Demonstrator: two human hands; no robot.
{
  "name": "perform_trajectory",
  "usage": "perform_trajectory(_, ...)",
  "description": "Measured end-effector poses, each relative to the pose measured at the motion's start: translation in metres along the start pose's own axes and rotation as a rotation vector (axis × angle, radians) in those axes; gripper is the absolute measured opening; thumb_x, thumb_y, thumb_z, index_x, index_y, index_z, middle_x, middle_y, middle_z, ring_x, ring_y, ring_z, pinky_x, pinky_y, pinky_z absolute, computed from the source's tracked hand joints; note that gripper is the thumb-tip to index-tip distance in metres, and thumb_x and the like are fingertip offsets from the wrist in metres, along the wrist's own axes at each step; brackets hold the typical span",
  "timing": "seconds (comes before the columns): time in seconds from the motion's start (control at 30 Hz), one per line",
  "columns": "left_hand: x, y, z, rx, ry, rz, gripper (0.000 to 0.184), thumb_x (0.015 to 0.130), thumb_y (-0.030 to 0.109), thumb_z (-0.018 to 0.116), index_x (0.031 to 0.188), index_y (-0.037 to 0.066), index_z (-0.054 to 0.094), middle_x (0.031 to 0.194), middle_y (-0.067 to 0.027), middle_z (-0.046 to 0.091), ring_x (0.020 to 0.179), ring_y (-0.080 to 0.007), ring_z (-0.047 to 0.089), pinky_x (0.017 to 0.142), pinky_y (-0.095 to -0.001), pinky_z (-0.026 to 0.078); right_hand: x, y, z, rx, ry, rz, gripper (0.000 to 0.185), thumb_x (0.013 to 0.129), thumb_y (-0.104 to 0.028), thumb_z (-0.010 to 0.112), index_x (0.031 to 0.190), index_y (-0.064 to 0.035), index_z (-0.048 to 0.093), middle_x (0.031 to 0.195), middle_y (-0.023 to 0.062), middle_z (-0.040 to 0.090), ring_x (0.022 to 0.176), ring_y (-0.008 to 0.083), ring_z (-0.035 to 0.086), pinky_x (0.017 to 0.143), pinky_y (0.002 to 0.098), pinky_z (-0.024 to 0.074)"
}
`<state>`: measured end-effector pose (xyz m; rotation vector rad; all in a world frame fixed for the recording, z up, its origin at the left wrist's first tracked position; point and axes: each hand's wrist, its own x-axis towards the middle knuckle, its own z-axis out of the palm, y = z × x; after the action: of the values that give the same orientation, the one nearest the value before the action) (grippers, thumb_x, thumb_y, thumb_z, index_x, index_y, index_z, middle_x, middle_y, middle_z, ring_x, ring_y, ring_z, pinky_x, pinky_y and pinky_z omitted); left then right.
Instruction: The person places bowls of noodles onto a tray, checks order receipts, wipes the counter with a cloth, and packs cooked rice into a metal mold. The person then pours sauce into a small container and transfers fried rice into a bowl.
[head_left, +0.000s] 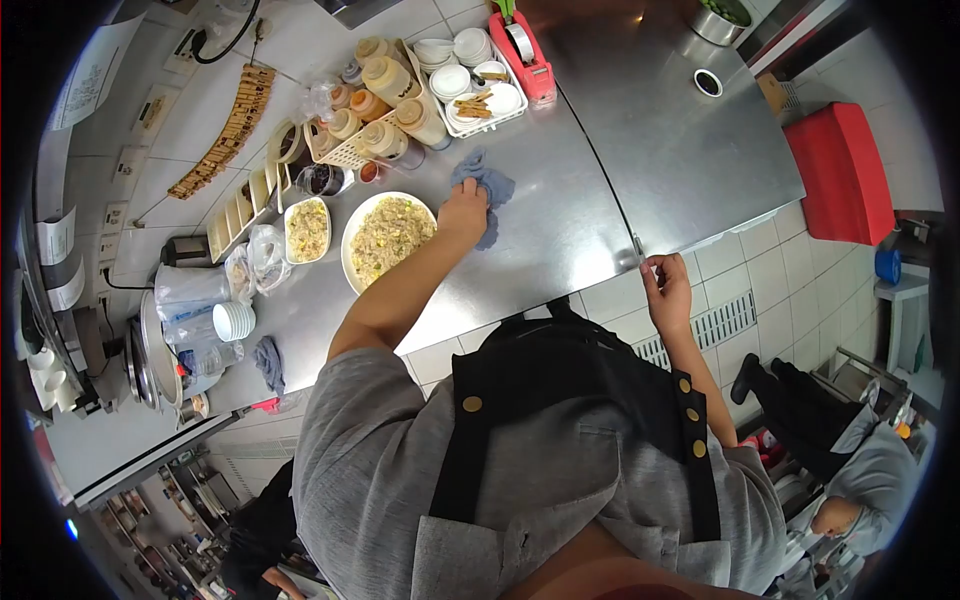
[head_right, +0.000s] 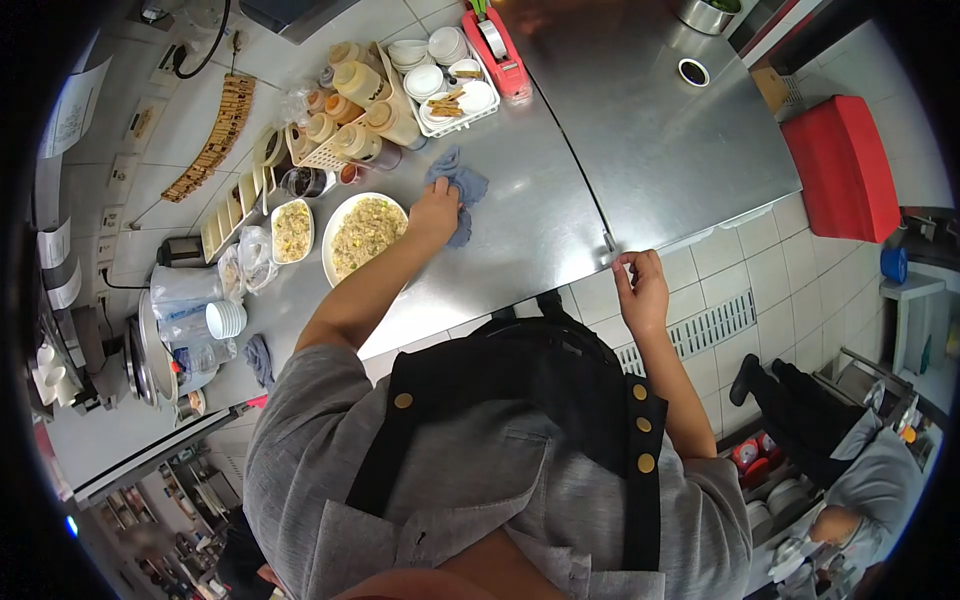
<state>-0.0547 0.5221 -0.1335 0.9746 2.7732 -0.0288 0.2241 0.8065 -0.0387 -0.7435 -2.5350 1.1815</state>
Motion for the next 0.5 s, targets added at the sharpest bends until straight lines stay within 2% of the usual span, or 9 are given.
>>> perform_trajectory(0.07, 0.000, -0.013, -0.001, -0.056, 0.057, 0.009, 0.053, 0.079, 0.046, 0.076, 0.109, 0.005, 0.062, 0.119, -0.0116, 0.052, 0.119, -0.0305, 0.049, 0.087, -0.0411, 0.053, 0.000, -0.001, 0.002, -0.013, -0.023, 0.021, 0.015, 0.091, -0.018, 0.070, 0.092, -0.0036, 0.065, 0.081, 0.0072, 0.051, 0.064, 0.0184, 0.049, 0.058, 0.0318, 0.0432)
perform_trajectory(0.13, 0.010, -0.025, -0.035, -0.568, -0.185, -0.107, 0.050, 0.077, 0.036, 0.079, 0.110, 0.006, 0.059, 0.121, -0.0135, 0.049, 0.118, -0.0346, 0.050, 0.091, -0.0423, 0.050, 0.000, -0.006, 0.003, -0.012, -0.026, 0.008, 0.015, 0.091, -0.018, 0.070, 0.092, -0.0036, 0.065, 0.080, 0.0071, 0.051, 0.064, 0.0182, 0.049, 0.058, 0.0318, 0.0431)
perform_trajectory(0.17, 0.008, -0.021, -0.052, -0.565, -0.184, -0.107, 0.050, 0.077, 0.036, 0.079, 0.110, 0.006, 0.059, 0.121, -0.0135, 0.049, 0.118, -0.0346, 0.050, 0.091, -0.0423, 0.050, 0.001, -0.009, 0.002, -0.014, -0.030, -0.005, 0.015, 0.091, -0.018, 0.070, 0.092, -0.0036, 0.065, 0.080, 0.0070, 0.051, 0.064, 0.0180, 0.049, 0.058, 0.0318, 0.0430)
perform_trajectory(0.23, 0.004, -0.003, -0.076, -0.456, 0.231, -0.152, 0.052, 0.074, 0.025, 0.080, 0.117, 0.006, 0.057, 0.123, -0.0141, 0.053, 0.117, -0.0355, 0.050, 0.096, -0.0440, 0.046, 0.002, -0.012, 0.001, -0.005, -0.025, 0.000, 0.015, 0.091, -0.018, 0.070, 0.092, -0.0035, 0.065, 0.080, 0.0069, 0.051, 0.064, 0.0180, 0.049, 0.058, 0.0318, 0.0429)
perform_trajectory(0.27, 0.003, 0.008, -0.071, -0.458, 0.228, -0.149, 0.052, 0.074, 0.025, 0.080, 0.117, 0.006, 0.057, 0.123, -0.0141, 0.053, 0.117, -0.0355, 0.050, 0.096, -0.0440, 0.046, 0.001, -0.012, 0.000, 0.001, -0.027, 0.005, 0.015, 0.090, -0.018, 0.070, 0.092, -0.0035, 0.065, 0.080, 0.0069, 0.050, 0.064, 0.0180, 0.049, 0.058, 0.0318, 0.0429)
perform_trajectory(0.3, 0.003, 0.020, -0.063, -0.357, 0.375, -0.140, 0.049, 0.077, 0.020, 0.077, 0.119, 0.006, 0.057, 0.124, -0.0149, 0.054, 0.116, -0.0358, 0.050, 0.098, -0.0439, 0.044, 0.001, -0.011, 0.000, -0.001, -0.026, 0.006, 0.015, 0.090, -0.018, 0.070, 0.092, -0.0035, 0.065, 0.080, 0.0069, 0.050, 0.064, 0.0180, 0.049, 0.058, 0.0318, 0.0429)
perform_trajectory(0.37, 0.009, 0.018, -0.039, -0.255, 0.519, -0.132, 0.047, 0.079, 0.014, 0.073, 0.122, 0.006, 0.057, 0.125, -0.0158, 0.056, 0.116, -0.0362, 0.050, 0.101, -0.0438, 0.041, 0.000, -0.005, 0.001, 0.006, -0.018, 0.029, 0.015, 0.090, -0.017, 0.070, 0.091, -0.0031, 0.065, 0.080, 0.0071, 0.051, 0.065, 0.0181, 0.049, 0.059, 0.0317, 0.0431)
perform_trajectory(0.47, 0.028, -0.005, -0.012, -0.407, 0.432, -0.080, 0.048, 0.085, 0.015, 0.067, 0.130, 0.005, 0.054, 0.130, -0.0169, 0.056, 0.121, -0.0357, 0.048, 0.104, -0.0447, 0.039, -0.002, 0.000, -0.006, 0.011, -0.011, 0.014, 0.013, 0.090, -0.015, 0.070, 0.091, -0.0027, 0.064, 0.081, 0.0073, 0.052, 0.066, 0.0182, 0.050, 0.059, 0.0311, 0.0431)
perform_trajectory(0.5, 0.027, -0.007, -0.019, -0.452, 0.523, -0.167, 0.046, 0.087, 0.013, 0.063, 0.131, 0.005, 0.054, 0.133, -0.0166, 0.054, 0.123, -0.0358, 0.047, 0.106, -0.0447, 0.038, -0.004, 0.003, -0.008, 0.007, -0.012, 0.018, 0.013, 0.090, -0.015, 0.070, 0.091, -0.0027, 0.064, 0.081, 0.0073, 0.052, 0.066, 0.0182, 0.050, 0.059, 0.0311, 0.0431)
